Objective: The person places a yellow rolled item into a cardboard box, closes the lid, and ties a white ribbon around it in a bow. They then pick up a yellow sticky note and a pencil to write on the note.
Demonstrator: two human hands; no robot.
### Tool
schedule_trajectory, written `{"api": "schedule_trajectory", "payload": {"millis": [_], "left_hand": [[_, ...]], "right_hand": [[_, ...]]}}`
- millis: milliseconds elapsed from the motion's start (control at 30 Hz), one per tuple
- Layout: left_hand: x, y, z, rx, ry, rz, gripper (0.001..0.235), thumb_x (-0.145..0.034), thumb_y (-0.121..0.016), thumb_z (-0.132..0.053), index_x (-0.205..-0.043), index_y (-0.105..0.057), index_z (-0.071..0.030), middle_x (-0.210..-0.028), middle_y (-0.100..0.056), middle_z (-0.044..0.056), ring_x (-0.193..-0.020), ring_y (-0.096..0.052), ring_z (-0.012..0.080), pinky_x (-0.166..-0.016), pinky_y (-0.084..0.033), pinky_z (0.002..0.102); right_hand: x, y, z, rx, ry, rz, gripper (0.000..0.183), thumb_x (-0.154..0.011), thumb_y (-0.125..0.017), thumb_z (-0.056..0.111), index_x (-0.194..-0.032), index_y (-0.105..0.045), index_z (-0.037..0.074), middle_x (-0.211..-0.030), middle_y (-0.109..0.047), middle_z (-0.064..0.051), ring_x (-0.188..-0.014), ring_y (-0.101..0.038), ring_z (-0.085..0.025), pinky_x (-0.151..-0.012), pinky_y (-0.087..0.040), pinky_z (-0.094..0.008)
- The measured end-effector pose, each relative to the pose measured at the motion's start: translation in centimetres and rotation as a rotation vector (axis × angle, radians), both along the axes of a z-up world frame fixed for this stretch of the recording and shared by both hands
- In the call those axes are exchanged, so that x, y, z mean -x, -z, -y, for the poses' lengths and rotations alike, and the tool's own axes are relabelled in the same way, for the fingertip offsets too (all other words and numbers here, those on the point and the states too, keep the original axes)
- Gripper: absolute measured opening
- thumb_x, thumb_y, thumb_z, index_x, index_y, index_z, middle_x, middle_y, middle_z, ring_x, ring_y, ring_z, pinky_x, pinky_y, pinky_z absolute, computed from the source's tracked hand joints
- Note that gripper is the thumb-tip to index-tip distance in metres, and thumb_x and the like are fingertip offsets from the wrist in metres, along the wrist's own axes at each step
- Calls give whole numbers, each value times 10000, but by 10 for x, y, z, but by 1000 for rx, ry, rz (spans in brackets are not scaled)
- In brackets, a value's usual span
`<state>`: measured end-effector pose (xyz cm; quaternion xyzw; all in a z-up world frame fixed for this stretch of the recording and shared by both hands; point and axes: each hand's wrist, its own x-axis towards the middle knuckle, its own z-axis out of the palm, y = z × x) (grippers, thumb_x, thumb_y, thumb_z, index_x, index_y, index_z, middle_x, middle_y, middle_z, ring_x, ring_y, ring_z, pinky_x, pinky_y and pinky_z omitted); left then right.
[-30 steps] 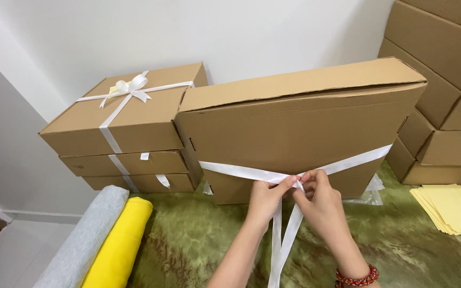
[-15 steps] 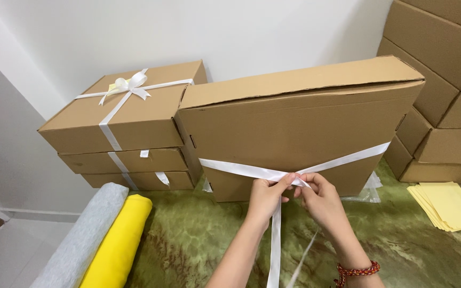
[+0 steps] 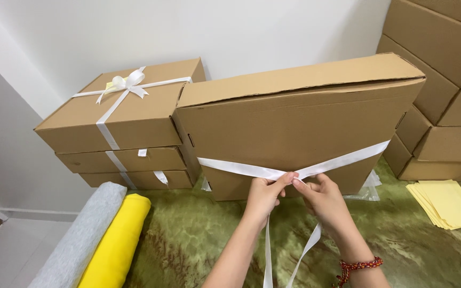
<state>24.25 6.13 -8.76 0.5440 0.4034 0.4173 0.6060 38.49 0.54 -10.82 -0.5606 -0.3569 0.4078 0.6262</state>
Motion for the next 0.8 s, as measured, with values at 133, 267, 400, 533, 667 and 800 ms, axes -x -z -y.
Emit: {"api": "schedule_trajectory", "payload": {"millis": [133,267,400,533,667,800], "left_hand": [[0,13,-6,19,36,26,346,-887,-866,-387,-1069,-836,-95,-722,-684,-22,-629,-573,16,-498,-408,138],[6,8,-3,8,80,7,336,-857,-872,-265,-1159,-842,-121,-805,-733,-24,-660,-594,4,-507,-436,127],[15,-8,1,1,111,-28,415,-828,-868,-249,-1224,-818,-137,-834,-726,-45,-676,-591,-11,-518,-444,113],[21,-22,2,49,199,-88,399,-881,-704,-129,-1255,-818,-209,-902,-677,-104,-699,-476,-3,-566,-360,156],[25,-26,1,42,160,-145,403,-935,-541,-93,-1159,-856,-208,-671,-452,-55,-651,-355,54,-575,-241,228],[31,-17,-4,63,121,-85,413,-852,-460,11,-1093,-762,-135,-687,-529,-13,-628,-449,45,-508,-260,212]], "right_hand": [[0,10,-7,-39,-44,-159,349,-971,-746,70,-1287,-644,-39,-607,-387,26,-438,-283,-39,-378,-206,-198],[4,-2,-2,-64,-66,-201,296,-967,-719,14,-1258,-693,-37,-613,-385,51,-455,-255,-15,-386,-198,-180],[-9,14,-6,-73,-117,-248,332,-951,-709,-27,-1282,-687,-50,-624,-373,55,-460,-255,-13,-392,-208,-178],[-23,31,-13,-58,-234,-316,288,-984,-697,26,-1271,-671,17,-635,-386,53,-486,-217,-35,-414,-170,-207],[-21,17,-7,1,-267,-365,196,-1018,-665,68,-1208,-668,19,-654,-254,52,-501,-181,-59,-430,-123,-232],[-17,11,-7,32,-215,-356,149,-1020,-687,90,-1137,-701,-3,-662,-287,39,-488,-216,-69,-422,-136,-232]]}}
